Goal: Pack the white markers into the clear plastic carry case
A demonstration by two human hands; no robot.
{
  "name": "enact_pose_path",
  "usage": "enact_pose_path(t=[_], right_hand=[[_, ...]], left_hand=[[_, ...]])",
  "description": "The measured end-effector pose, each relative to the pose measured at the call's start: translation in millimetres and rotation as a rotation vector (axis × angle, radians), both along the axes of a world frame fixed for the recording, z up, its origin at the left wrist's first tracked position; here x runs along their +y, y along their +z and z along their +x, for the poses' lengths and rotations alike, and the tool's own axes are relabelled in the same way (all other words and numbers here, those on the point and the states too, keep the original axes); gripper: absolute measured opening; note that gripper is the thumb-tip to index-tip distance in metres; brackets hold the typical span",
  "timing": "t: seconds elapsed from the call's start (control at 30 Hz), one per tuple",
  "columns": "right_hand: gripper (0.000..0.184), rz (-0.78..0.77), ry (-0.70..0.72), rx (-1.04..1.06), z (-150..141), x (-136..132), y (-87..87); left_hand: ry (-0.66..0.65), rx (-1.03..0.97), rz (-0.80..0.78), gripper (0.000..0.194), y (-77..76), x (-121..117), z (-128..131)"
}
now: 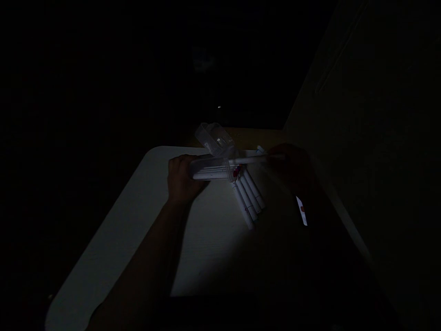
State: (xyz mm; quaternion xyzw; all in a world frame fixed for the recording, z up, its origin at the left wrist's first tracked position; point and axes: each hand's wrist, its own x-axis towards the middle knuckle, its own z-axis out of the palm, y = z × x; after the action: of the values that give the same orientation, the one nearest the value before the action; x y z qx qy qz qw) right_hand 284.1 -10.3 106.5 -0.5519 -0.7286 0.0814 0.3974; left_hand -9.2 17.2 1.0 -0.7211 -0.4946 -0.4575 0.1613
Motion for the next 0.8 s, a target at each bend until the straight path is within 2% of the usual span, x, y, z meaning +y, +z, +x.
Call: enact_pose_path(t=[0.27,0.53,0.8], right_hand=[[0.014,-0.023,0.017,-0.046,-12.2,4.7,-14.4],[0.03,-0.089,0.102,-0.115,-19.3,2.0,-14.6],[0.032,-0.133,0.1,-0.135,-27.8,-0.6,-17.6]], left_hand=[[-0.012,-0.001,-0.019,0.051,1.8,-0.4,1.7],[-0.009,0.008,-0.026,0.052,2.1,-1.2,2.2],[-0.009,0.014,-0.03,0.05,5.8,-3.9,3.9]])
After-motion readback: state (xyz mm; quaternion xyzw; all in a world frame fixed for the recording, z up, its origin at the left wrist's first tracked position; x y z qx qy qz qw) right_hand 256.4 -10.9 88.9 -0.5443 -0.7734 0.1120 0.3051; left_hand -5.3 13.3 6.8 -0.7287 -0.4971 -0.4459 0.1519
